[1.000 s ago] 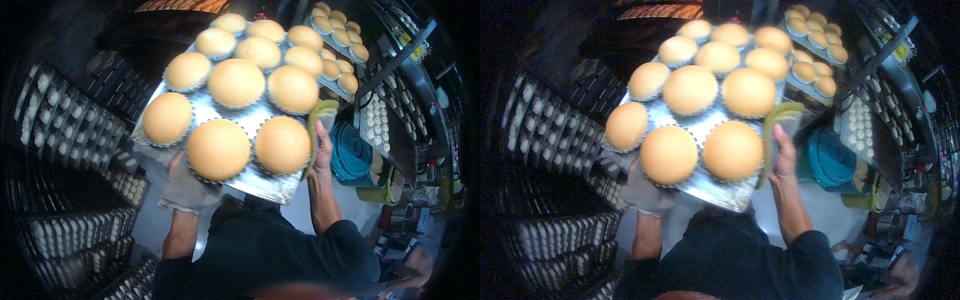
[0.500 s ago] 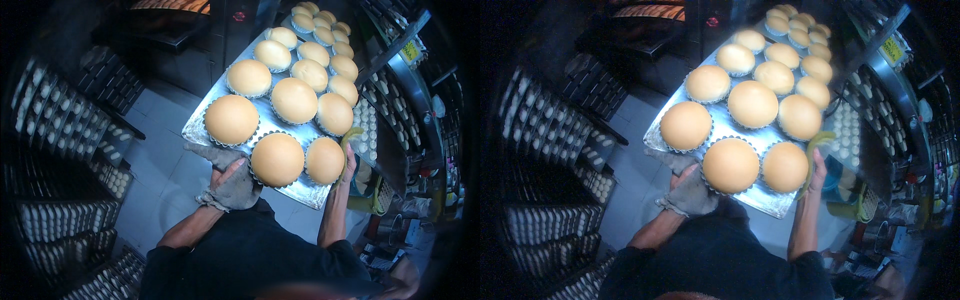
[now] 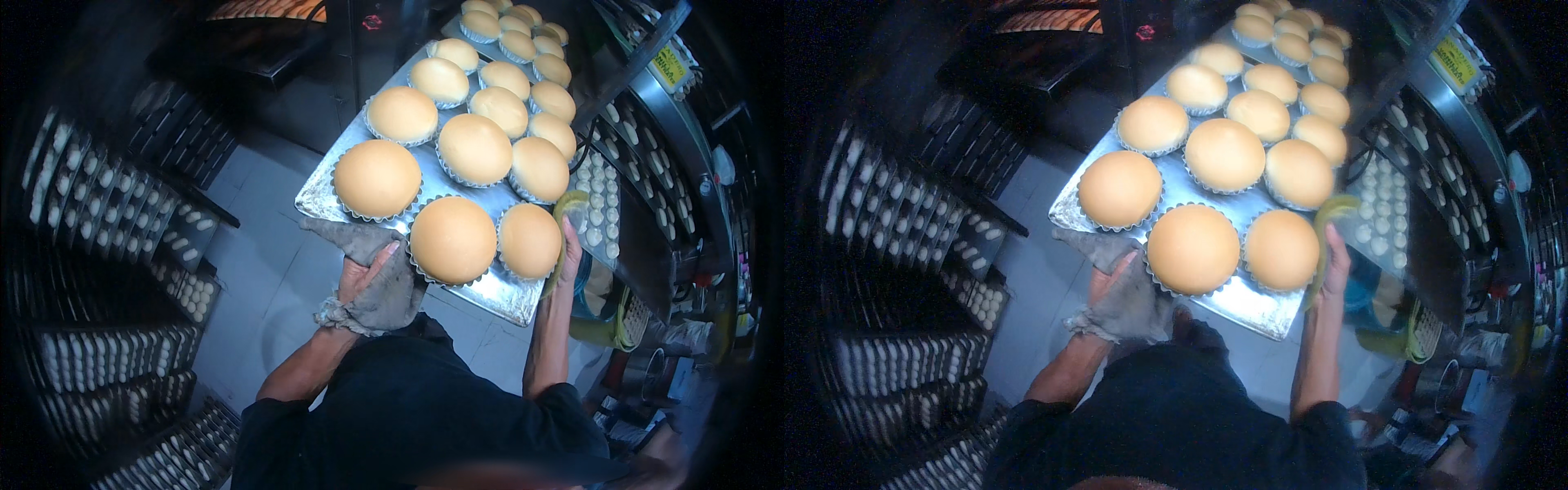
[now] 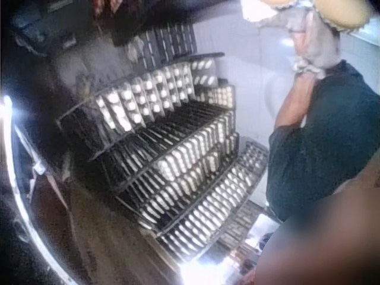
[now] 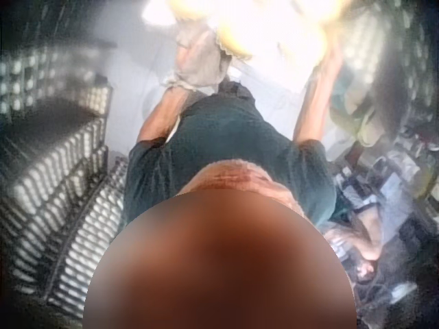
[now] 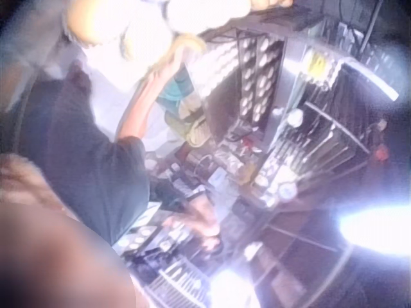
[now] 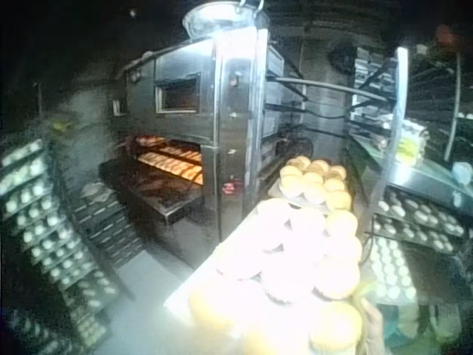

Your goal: The person uses two towels to remove several metal trays filled with baked buns from a large commercial oven and places them onto a rolling rack.

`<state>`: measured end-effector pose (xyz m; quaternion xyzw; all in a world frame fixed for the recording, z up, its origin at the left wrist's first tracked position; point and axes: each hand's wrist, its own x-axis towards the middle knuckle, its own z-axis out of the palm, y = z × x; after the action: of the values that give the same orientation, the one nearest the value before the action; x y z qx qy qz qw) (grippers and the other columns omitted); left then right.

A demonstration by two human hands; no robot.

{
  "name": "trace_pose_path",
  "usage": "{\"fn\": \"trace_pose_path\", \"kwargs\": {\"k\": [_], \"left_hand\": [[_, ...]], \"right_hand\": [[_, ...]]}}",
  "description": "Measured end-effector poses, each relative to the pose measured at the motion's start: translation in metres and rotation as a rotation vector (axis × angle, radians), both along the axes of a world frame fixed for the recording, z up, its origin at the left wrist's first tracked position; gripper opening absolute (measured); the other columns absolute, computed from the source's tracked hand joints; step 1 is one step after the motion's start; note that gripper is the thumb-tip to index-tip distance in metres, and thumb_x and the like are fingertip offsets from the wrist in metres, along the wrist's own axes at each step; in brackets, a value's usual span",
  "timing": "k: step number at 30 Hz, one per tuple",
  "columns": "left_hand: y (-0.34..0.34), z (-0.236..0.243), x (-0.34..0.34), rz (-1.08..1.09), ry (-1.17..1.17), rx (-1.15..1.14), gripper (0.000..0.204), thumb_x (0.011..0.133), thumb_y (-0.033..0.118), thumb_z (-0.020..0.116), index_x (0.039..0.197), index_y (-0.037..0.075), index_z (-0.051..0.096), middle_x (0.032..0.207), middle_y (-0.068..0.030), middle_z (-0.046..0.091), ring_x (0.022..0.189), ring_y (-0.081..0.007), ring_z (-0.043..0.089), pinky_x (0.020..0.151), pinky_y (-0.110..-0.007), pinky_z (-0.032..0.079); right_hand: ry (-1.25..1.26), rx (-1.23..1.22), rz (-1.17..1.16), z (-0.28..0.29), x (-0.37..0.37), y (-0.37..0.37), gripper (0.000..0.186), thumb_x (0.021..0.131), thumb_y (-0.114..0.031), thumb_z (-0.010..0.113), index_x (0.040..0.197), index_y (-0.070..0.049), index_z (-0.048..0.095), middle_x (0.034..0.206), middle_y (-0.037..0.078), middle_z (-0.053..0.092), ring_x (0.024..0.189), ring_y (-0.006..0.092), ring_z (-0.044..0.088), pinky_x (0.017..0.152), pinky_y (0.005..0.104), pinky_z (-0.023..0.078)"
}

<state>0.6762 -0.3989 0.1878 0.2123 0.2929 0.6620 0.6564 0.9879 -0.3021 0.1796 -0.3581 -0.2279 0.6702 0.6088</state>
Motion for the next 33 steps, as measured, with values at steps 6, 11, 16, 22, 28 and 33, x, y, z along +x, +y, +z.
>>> {"fn": "trace_pose_path", "kwargs": {"k": [6, 11, 16, 22, 28, 33], "left_hand": [[0.035, 0.007, 0.002, -0.099, 0.01, -0.086, 0.014, 0.1, 0.013, 0.054, 0.111, 0.006, 0.061, 0.095, 0.0007, 0.065, 0.082, -0.0069, 0.063, 0.068, -0.023, 0.053], [0.083, -0.003, 0.018, -0.133, 0.002, -0.067, 0.014, 0.1, 0.014, 0.054, 0.111, 0.007, 0.061, 0.094, 0.0009, 0.065, 0.082, -0.008, 0.063, 0.068, -0.024, 0.054], [0.157, -0.019, 0.035, 0.167, 1.587, 0.648, 0.016, 0.1, 0.012, 0.05, 0.109, 0.007, 0.062, 0.105, -0.0046, 0.063, 0.096, -0.014, 0.062, 0.078, -0.031, 0.054], [0.23, 0.012, 0.063, -0.019, 2.008, 0.769, 0.021, 0.086, 0.016, 0.054, 0.103, 0.01, 0.064, 0.107, -0.0155, 0.063, 0.105, -0.0298, 0.057, 0.09, -0.043, 0.045], [0.312, 0.022, 0.059, -0.044, 2.372, 1.274, 0.024, 0.082, 0.021, 0.057, 0.1, 0.009, 0.068, 0.08, -0.0102, 0.069, 0.076, -0.0238, 0.067, 0.06, -0.049, 0.05], [0.293, 0.034, 0.003, -0.339, 2.111, 1.148, 0.035, 0.085, 0.023, 0.054, 0.115, 0.008, 0.062, 0.109, -0.0185, 0.064, 0.101, -0.0302, 0.063, 0.083, -0.048, 0.051]], "right_hand": [[0.014, 0.032, 0.012, 0.011, 0.003, 0.042, 0.033, 0.094, -0.024, 0.062, 0.121, -0.005, 0.059, 0.108, 0.009, 0.067, 0.091, 0.019, 0.067, 0.079, 0.0332, 0.057], [0.012, -0.008, -0.066, -0.001, 0.03, 0.068, 0.041, 0.096, -0.034, 0.058, 0.126, -0.006, 0.058, 0.116, 0.01, 0.064, 0.105, 0.0236, 0.062, 0.092, 0.039, 0.05], [0.185, -0.088, -0.034, -0.026, 0.042, 0.039, 0.042, 0.097, -0.035, 0.055, 0.125, -0.004, 0.059, 0.12, 0.013, 0.063, 0.11, 0.0272, 0.06, 0.097, 0.0418, 0.048], [0.212, -0.299, -0.095, -0.075, 0.064, -0.008, 0.038, 0.094, -0.034, 0.062, 0.118, -0.005, 0.063, 0.11, 0.012, 0.067, 0.101, 0.0273, 0.064, 0.089, 0.0438, 0.053], [0.153, -0.415, -0.102, -0.076, 0.009, -0.008, 0.038, 0.09, -0.032, 0.068, 0.117, -0.006, 0.064, 0.109, 0.01, 0.068, 0.1, 0.0265, 0.064, 0.088, 0.0415, 0.053], [0.056, -0.338, 0.049, -0.098, -0.056, 0.005, 0.048, 0.087, -0.029, 0.072, 0.126, -0.005, 0.059, 0.118, 0.009, 0.065, 0.108, 0.026, 0.062, 0.094, 0.0407, 0.05]]}}
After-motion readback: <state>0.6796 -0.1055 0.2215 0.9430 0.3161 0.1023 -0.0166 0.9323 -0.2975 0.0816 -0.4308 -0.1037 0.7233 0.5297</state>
